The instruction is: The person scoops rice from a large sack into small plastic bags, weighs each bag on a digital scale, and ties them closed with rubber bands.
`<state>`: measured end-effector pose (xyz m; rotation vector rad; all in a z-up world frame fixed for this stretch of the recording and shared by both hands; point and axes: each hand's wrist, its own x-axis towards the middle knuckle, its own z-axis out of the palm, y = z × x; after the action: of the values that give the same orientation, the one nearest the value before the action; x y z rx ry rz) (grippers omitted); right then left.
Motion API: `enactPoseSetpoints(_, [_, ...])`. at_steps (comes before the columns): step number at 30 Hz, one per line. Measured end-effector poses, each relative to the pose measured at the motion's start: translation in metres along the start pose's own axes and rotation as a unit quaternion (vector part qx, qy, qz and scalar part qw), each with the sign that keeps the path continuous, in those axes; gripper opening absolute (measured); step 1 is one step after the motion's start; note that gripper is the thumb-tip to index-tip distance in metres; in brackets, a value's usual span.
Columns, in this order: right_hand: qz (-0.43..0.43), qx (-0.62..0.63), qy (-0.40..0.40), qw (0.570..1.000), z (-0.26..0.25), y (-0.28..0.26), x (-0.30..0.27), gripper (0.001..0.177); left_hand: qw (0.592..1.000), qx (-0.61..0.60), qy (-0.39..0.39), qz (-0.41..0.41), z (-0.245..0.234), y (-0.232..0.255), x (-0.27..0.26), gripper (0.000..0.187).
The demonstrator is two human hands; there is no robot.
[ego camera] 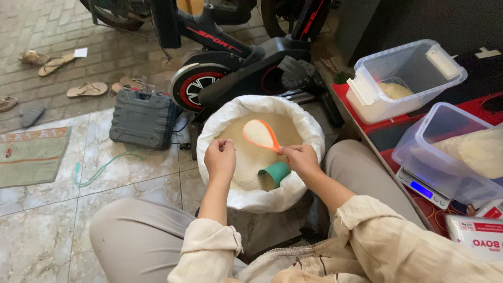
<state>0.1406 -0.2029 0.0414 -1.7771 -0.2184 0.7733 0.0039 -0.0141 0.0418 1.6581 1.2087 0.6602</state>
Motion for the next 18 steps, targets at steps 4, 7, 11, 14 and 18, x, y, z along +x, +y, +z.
enactPoseSetpoints(4, [-0.067, -0.029, 0.015, 0.997, -0.004, -0.001, -0.006, 0.03, 1.0, 0.006, -0.007, 0.011, -0.003, 0.013, -0.004, 0.025])
enactPoseSetpoints(7, [-0.07, -0.036, 0.023, 0.997, -0.008, -0.005, -0.009, 0.031, 1.0, 0.002, -0.014, 0.005, -0.005, 0.021, -0.009, 0.025])
enactPoseSetpoints(11, [-0.047, -0.035, 0.022, 0.998, -0.012, -0.013, -0.013, 0.031, 1.0, 0.004, -0.019, -0.005, -0.006, 0.024, -0.013, 0.026])
enactPoseSetpoints(14, [-0.043, -0.039, 0.011, 0.998, -0.017, -0.023, -0.019, 0.031, 1.0, 0.015, -0.001, 0.017, -0.003, 0.019, -0.013, 0.025])
enactPoseSetpoints(18, [-0.081, -0.094, 0.038, 0.992, -0.039, -0.044, -0.035, 0.034, 0.997, -0.005, 0.031, 0.071, 0.004, 0.016, -0.015, 0.023])
